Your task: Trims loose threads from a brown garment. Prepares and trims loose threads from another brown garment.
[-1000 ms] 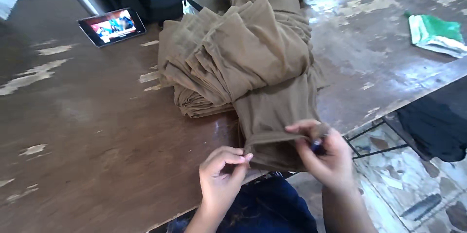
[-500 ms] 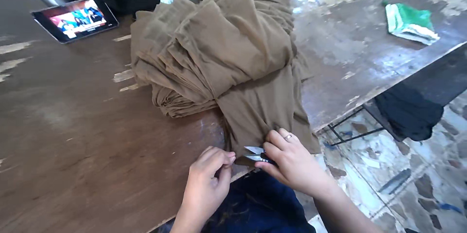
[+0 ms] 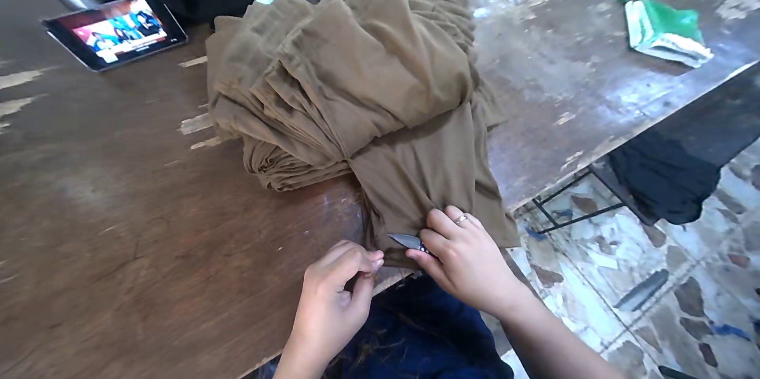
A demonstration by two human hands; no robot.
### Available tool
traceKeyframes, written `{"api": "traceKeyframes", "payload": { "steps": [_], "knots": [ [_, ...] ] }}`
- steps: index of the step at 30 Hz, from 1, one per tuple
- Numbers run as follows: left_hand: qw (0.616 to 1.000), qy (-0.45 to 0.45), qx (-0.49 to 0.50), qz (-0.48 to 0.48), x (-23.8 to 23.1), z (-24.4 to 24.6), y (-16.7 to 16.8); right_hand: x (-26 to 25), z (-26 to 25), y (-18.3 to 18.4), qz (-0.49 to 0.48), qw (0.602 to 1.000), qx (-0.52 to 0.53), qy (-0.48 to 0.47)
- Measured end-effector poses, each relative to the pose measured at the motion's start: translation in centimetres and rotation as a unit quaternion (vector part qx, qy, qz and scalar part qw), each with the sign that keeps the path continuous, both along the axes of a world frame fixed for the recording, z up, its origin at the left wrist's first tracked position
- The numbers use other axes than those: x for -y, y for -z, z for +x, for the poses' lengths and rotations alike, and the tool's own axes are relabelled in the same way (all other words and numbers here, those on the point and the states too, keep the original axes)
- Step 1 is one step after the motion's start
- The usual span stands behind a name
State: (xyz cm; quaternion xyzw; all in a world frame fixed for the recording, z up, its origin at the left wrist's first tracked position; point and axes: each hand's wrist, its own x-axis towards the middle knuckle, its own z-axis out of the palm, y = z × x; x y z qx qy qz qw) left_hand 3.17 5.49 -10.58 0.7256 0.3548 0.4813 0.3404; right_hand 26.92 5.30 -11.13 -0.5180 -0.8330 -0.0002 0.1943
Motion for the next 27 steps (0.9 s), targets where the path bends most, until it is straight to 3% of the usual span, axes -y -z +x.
{"api": "traceKeyframes", "payload": {
  "steps": [3, 5, 7, 10, 15, 19, 21, 23, 27],
  "knots": [
    [0.977, 0.186, 0.032, -0.098, 0.9, -1.4, -1.3, -0.2, 1.3, -0.5, -0.066, 0.994, -0.083, -0.038],
    [0.930, 0.303, -0.146, -0.146, 2.0, -2.2, -3.9, -0.4, 2.5, -0.9, -0.114, 0.978, -0.162, -0.070],
    [0.890, 0.280, -0.320, -0.163, 3.4, -1.5, -6.2, -0.5, 3.5, -1.1, -0.134, 0.959, -0.231, -0.090],
    [0.918, 0.133, -0.365, -0.076, 3.6, -1.0, -6.5, -0.4, 4.0, -1.2, -0.118, 0.937, -0.311, -0.104],
    [0.951, -0.042, -0.306, -0.006, 1.0, 2.2, -4.4, 0.5, 2.6, -2.0, -0.067, 0.919, -0.371, -0.111],
    [0.959, -0.151, -0.234, -0.046, -1.6, 3.8, -2.9, 0.3, 2.4, -2.8, 0.057, 0.965, -0.256, -0.027],
    [0.985, -0.130, -0.090, -0.076, -2.2, 2.6, -3.8, -0.5, 5.1, -3.8, 0.101, 0.972, -0.204, 0.055],
    [0.991, -0.069, 0.036, -0.106, -2.8, 1.8, -5.5, -1.1, 7.7, -5.4, 0.109, 0.962, -0.240, 0.065],
    [0.993, -0.057, 0.057, -0.086, -5.7, 2.2, -9.3, -3.1, 5.9, -10.4, 0.223, 0.877, -0.419, -0.069]
  ]
}}
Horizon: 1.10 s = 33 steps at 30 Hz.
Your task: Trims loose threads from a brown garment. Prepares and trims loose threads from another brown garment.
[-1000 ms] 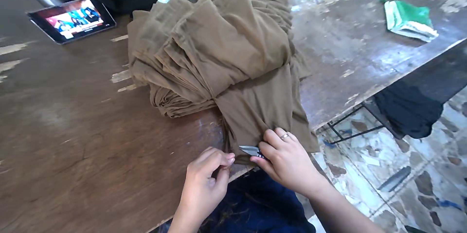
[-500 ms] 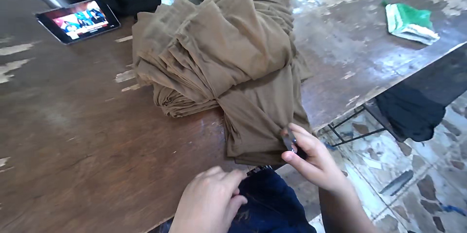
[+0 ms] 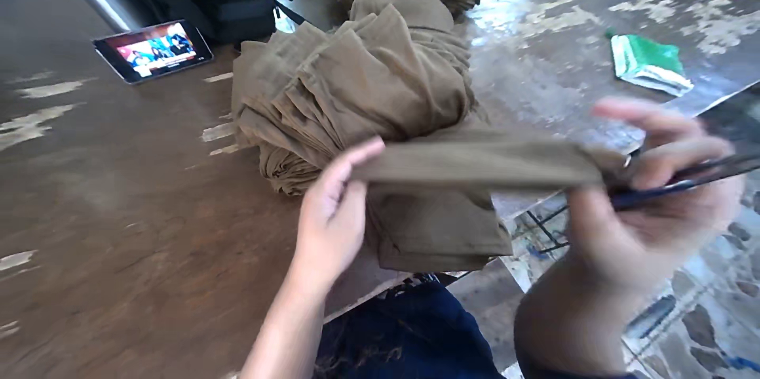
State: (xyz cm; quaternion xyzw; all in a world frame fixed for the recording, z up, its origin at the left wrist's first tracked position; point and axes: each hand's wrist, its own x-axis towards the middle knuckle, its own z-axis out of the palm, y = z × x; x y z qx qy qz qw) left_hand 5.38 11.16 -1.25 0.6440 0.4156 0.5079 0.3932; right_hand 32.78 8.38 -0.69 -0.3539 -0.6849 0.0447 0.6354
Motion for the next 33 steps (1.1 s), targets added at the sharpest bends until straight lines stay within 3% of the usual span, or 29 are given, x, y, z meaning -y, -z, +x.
{"api": "traceKeyframes", "payload": {
  "steps": [3, 5, 7, 10, 12, 16, 18, 23, 27, 30, 33],
  "knots": [
    [1.000, 0.009, 0.027, 0.007, -2.7, 0.8, -1.9, -1.4, -2.2, -1.9, 0.035, 0.993, -0.032, -0.105],
    [0.999, 0.010, 0.010, 0.051, -2.8, 1.2, -2.2, -1.2, -2.2, -1.1, -0.048, 0.990, 0.056, -0.119],
    [0.997, 0.016, -0.036, 0.070, -1.5, 1.3, -1.1, -0.5, -1.3, 2.0, -0.155, 0.968, 0.151, -0.127],
    [0.976, 0.112, -0.184, 0.039, 1.1, 1.4, 2.4, 1.0, 0.7, 7.0, -0.252, 0.918, 0.267, -0.150],
    [0.939, 0.182, -0.292, 0.021, 2.5, 2.2, 4.4, 1.9, 1.9, 9.7, -0.256, 0.913, 0.290, -0.132],
    [0.901, 0.132, -0.410, 0.058, 3.7, 5.5, 7.5, 2.1, 3.1, 12.4, -0.235, 0.938, 0.201, -0.157],
    [0.898, 0.103, -0.420, 0.083, 3.6, 6.0, 8.2, 2.1, 2.6, 12.5, -0.248, 0.938, 0.159, -0.183],
    [0.892, 0.208, -0.400, 0.043, 2.9, 2.0, 6.8, 3.6, -0.9, 11.7, -0.292, 0.921, 0.099, -0.237],
    [0.903, 0.202, -0.371, 0.085, 4.0, -0.5, 7.5, 4.8, -3.1, 11.4, -0.295, 0.910, 0.080, -0.280],
    [0.914, 0.129, -0.358, 0.139, 5.3, -0.6, 8.6, 5.3, -3.1, 10.8, -0.290, 0.914, 0.068, -0.275],
    [0.938, -0.033, -0.291, 0.183, 5.7, 0.1, 9.3, 5.6, -2.6, 8.8, -0.252, 0.930, 0.057, -0.261]
  ]
}}
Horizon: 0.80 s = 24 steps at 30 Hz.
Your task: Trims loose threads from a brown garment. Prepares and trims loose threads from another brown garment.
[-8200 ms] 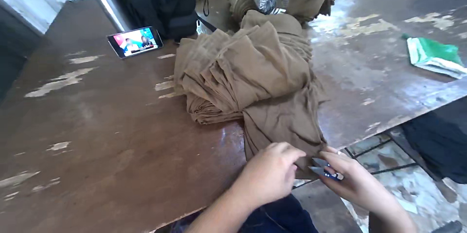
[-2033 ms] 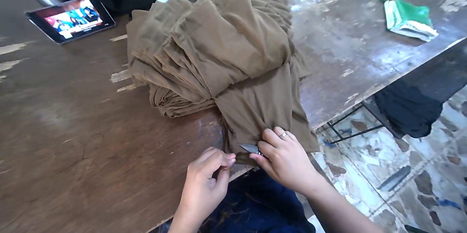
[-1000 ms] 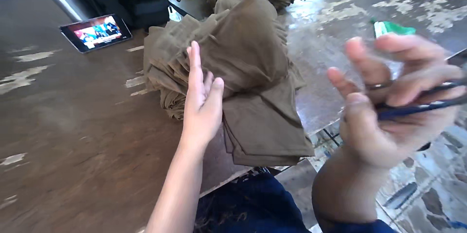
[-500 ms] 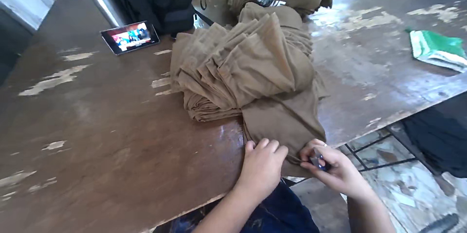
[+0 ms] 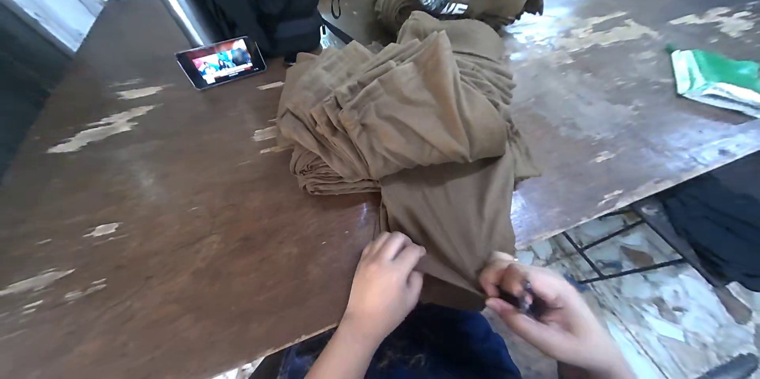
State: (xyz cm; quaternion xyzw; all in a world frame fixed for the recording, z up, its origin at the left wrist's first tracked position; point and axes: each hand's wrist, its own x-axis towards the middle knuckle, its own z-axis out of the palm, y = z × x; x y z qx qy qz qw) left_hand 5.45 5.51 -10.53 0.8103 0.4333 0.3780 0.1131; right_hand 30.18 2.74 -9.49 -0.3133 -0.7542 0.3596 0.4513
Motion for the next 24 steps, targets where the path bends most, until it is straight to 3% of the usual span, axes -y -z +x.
{"api": "traceKeyframes", "payload": {
  "steps": [3, 7, 10, 12, 16, 20, 24],
  "knots": [
    [0.995, -0.059, 0.082, 0.012, 0.0, -0.3, -0.2, -0.7, 1.2, -2.3, 0.055, 0.997, -0.027, 0.045],
    [0.992, -0.044, 0.118, -0.012, 0.2, -0.6, 0.1, -3.0, 1.2, -4.2, 0.133, 0.980, -0.040, 0.142],
    [0.975, -0.024, 0.206, -0.080, 0.1, -0.3, -0.1, -5.2, -1.2, -3.1, 0.183, 0.947, -0.001, 0.262],
    [0.934, -0.009, 0.314, -0.169, 0.1, -0.1, -0.8, -6.2, -3.2, -0.9, 0.171, 0.936, 0.058, 0.303],
    [0.832, 0.033, 0.488, -0.262, 0.1, -0.4, -0.6, -6.1, -5.3, 2.3, 0.113, 0.949, 0.160, 0.247],
    [0.796, 0.075, 0.539, -0.265, 0.4, -0.7, 0.2, -4.1, -5.8, 1.6, 0.076, 0.986, 0.000, 0.149],
    [0.771, 0.101, 0.561, -0.285, 0.7, -0.6, 0.1, -2.8, -7.9, 0.7, 0.095, 0.983, -0.037, 0.156]
  ]
}}
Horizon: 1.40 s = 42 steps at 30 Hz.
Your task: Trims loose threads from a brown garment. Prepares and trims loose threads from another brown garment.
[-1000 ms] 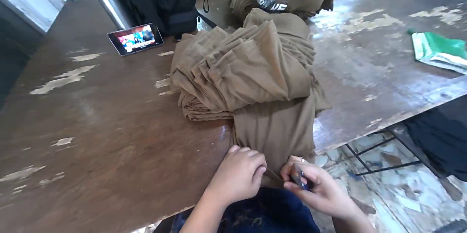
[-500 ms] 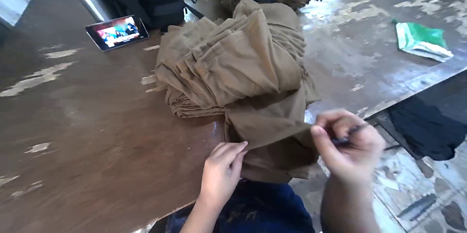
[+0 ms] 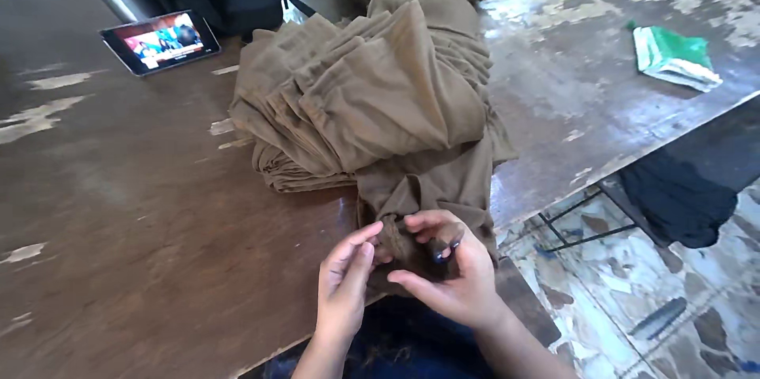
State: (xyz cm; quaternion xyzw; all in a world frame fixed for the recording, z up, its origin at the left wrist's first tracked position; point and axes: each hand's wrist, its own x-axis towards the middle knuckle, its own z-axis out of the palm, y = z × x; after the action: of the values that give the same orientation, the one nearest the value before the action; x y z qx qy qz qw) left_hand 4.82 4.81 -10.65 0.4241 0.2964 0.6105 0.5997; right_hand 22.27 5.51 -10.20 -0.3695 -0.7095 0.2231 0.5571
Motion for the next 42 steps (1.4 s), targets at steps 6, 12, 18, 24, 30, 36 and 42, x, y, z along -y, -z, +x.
{"api": "traceKeyframes", "payload": {
  "steps": [6, 12, 18, 24, 30, 36, 42],
  "knots": [
    [0.999, 0.013, -0.020, 0.047, 0.4, 0.0, 0.6, 0.4, -1.3, 0.0, 0.078, 0.992, 0.035, 0.091],
    [0.984, -0.046, -0.116, 0.125, 0.7, 0.8, 0.5, 1.9, -1.2, -0.9, 0.054, 0.997, 0.016, 0.056],
    [0.964, -0.139, -0.170, 0.151, 0.6, 1.7, 0.6, 2.6, -1.5, -1.3, 0.074, 0.996, 0.056, 0.017],
    [0.985, -0.111, -0.086, 0.105, 0.8, 0.9, 0.5, 1.9, 1.3, 0.3, -0.042, 0.984, 0.169, 0.045],
    [0.987, -0.080, -0.049, 0.132, 1.0, 0.6, 0.9, 1.7, 0.6, 0.2, -0.025, 0.959, 0.270, 0.085],
    [0.982, -0.091, -0.082, 0.141, 1.1, 0.6, 0.9, 1.5, -0.4, -0.5, -0.070, 0.955, 0.273, 0.096],
    [0.987, -0.074, -0.058, 0.133, 1.0, 0.5, 0.7, 1.2, 1.8, -1.9, -0.038, 0.978, 0.170, 0.111]
  ]
}}
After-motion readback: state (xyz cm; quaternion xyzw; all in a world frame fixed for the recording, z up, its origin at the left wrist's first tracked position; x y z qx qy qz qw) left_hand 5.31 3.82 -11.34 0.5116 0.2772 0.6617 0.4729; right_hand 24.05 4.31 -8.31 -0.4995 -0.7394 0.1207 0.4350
